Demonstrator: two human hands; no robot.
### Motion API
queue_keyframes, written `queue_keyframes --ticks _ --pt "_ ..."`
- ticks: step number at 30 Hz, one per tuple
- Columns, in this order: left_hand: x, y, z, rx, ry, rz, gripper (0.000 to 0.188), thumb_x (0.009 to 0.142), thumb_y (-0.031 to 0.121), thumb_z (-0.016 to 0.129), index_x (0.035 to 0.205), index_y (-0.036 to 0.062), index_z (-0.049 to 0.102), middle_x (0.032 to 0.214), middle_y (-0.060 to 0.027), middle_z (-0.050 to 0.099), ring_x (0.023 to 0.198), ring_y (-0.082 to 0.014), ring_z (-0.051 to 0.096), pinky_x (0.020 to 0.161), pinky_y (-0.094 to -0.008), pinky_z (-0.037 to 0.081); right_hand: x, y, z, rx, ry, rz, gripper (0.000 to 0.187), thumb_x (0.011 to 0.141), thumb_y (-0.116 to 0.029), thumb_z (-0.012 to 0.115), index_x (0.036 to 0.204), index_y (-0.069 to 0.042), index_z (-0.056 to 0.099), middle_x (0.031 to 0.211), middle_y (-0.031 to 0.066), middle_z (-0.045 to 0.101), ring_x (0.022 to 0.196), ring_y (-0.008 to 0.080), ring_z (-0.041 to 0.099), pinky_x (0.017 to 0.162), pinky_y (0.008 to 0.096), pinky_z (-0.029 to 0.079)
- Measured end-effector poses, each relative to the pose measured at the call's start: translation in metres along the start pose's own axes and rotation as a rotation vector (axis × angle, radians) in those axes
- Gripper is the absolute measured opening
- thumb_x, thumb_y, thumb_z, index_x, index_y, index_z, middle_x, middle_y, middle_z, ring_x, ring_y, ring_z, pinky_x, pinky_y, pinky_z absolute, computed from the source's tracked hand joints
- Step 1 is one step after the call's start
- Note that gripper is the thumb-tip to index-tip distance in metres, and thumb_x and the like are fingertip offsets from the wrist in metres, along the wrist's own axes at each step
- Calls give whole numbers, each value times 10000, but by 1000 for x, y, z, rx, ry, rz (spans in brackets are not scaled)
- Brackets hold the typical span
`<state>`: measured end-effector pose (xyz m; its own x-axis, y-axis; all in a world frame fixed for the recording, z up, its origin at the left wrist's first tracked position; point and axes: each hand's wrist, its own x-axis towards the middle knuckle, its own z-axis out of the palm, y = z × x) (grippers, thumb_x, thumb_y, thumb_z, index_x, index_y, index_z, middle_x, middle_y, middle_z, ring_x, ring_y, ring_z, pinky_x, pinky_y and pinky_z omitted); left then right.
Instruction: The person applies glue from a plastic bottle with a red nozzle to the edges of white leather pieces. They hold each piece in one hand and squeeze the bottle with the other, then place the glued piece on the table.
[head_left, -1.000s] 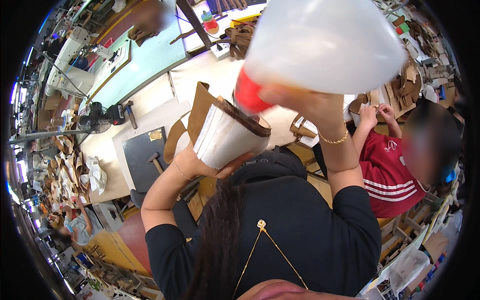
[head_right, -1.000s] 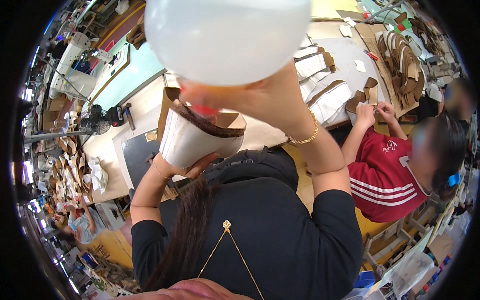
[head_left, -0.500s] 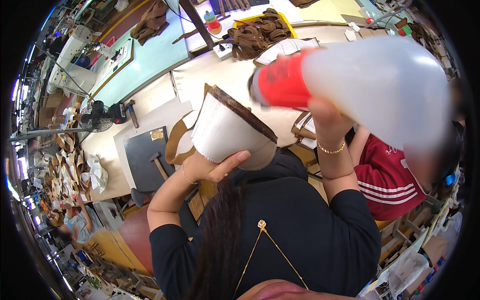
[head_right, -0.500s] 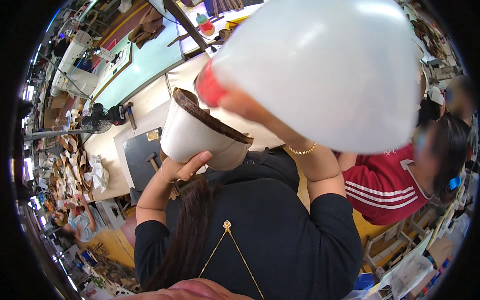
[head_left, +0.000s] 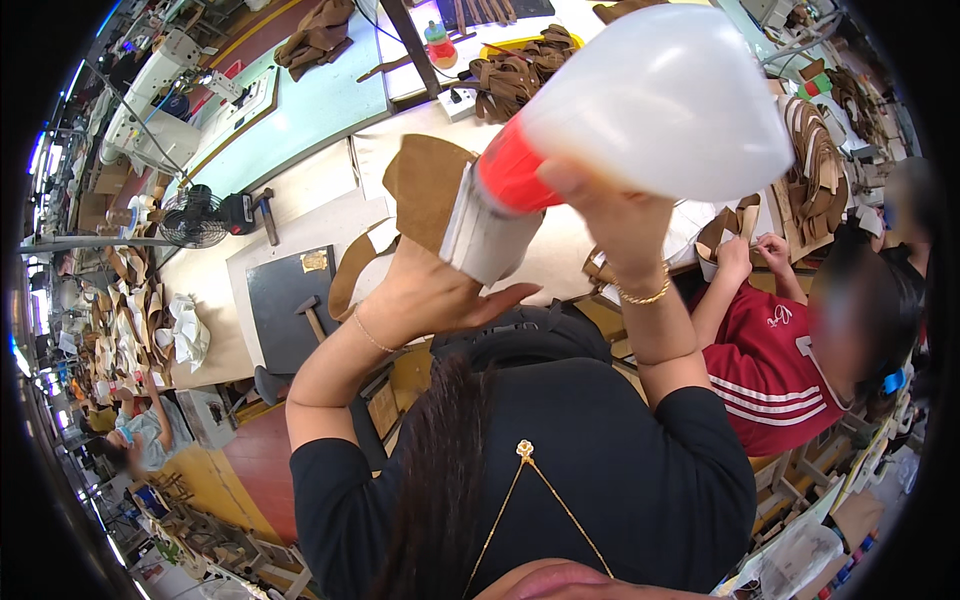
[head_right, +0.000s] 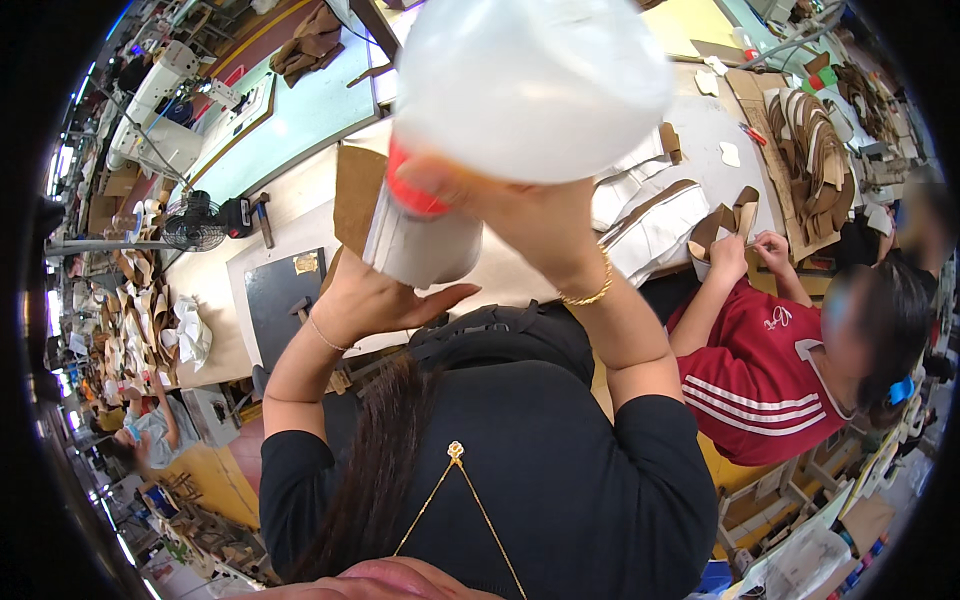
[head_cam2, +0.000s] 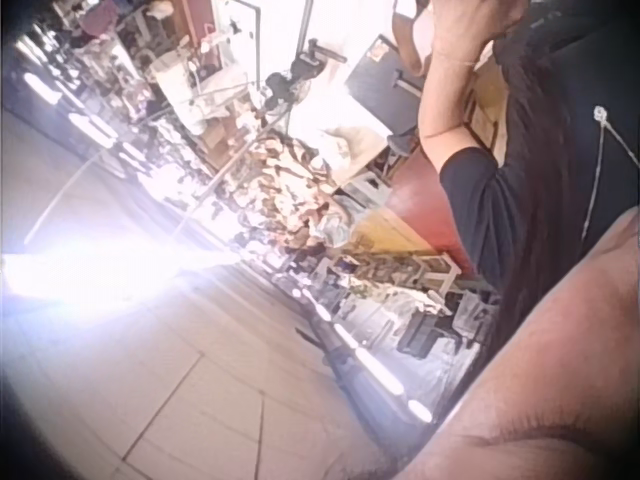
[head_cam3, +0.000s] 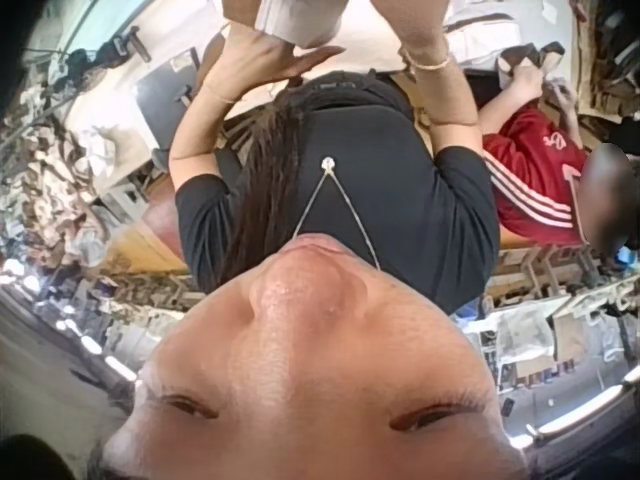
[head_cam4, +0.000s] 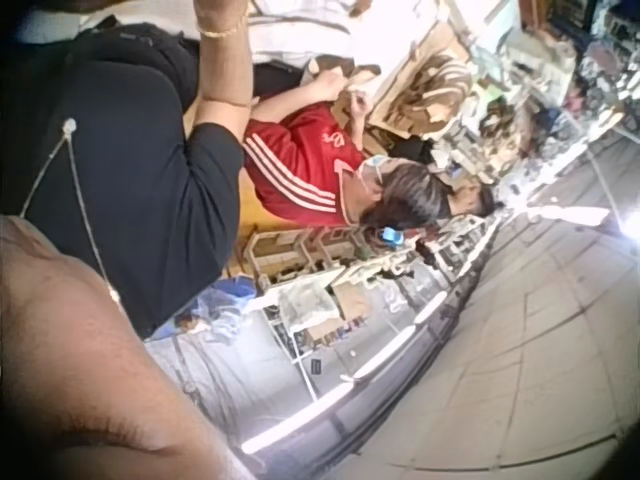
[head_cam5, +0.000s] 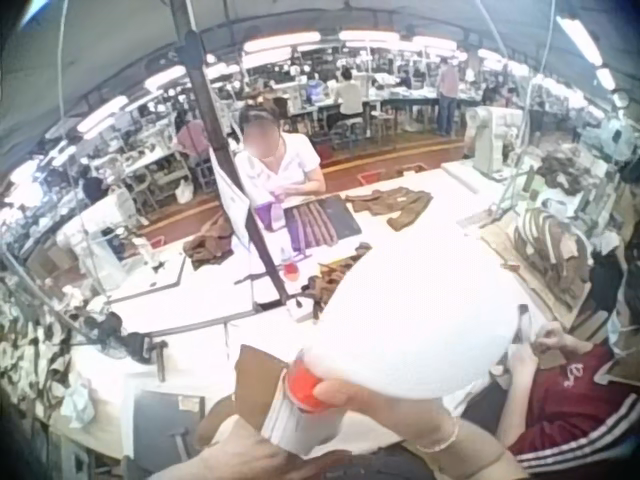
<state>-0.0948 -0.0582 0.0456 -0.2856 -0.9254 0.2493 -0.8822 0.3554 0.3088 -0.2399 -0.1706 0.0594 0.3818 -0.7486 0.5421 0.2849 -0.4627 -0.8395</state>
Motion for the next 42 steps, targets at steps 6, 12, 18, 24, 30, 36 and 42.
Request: queue_keyframes --ticks 6,12,18,24,30,36,42 --pt "0 -6 -2 67 -70 -70 522 756 420 641 1121 58 550 1138 -170 513 1057 -365 481 891 -464 379 1 11 -1 -278 -234 -129 375 704 -147 772 1014 -7 616 982 78 631 901 169 601 787 303 496" --pt "4 -9 -1 109 52 -22 489 722 439 674 981 29 611 966 -142 591 932 -307 563 789 -413 441 -13 21 -7 -468 -318 -230 402 713 -203 767 1057 -56 620 1019 65 632 961 188 591 865 343 477" --pt "5 -4 1 -71 -35 -192 506 693 466 711 833 -10 615 652 -135 591 596 -315 599 538 -360 488 -13 18 -5 -177 -209 34 503 704 -197 778 1100 -4 536 1071 123 580 999 222 578 856 373 484" --pt "7 -3 0 -234 -29 -209 500 704 412 725 884 -38 600 760 -189 609 695 -357 603 624 -387 496 -13 39 -20 -131 -223 -120 558 739 -183 747 1167 25 457 1086 127 562 983 255 579 841 371 481" --pt "12 -2 -13 -353 -17 -266 560 713 347 737 1063 -41 537 1005 -223 579 906 -352 581 790 -373 463 -12 40 -20 -262 72 -218 309 727 -157 755 967 -7 632 900 54 642 794 137 606 738 273 508" --pt "-23 -25 22 -2131 395 -777 788 836 576 467 1311 -42 351 1269 -170 483 1165 -269 475 985 -368 364 14 10 -23 181 419 -198 307 689 -159 792 905 0 643 863 39 648 749 119 596 698 250 500" --pt "-24 -16 30 -2415 384 -445 890 833 695 265 1334 -39 320 1345 -179 405 1233 -297 403 1050 -412 276 5 12 -16 62 291 -182 308 693 -163 789 912 -2 642 855 39 648 759 124 598 699 246 491"
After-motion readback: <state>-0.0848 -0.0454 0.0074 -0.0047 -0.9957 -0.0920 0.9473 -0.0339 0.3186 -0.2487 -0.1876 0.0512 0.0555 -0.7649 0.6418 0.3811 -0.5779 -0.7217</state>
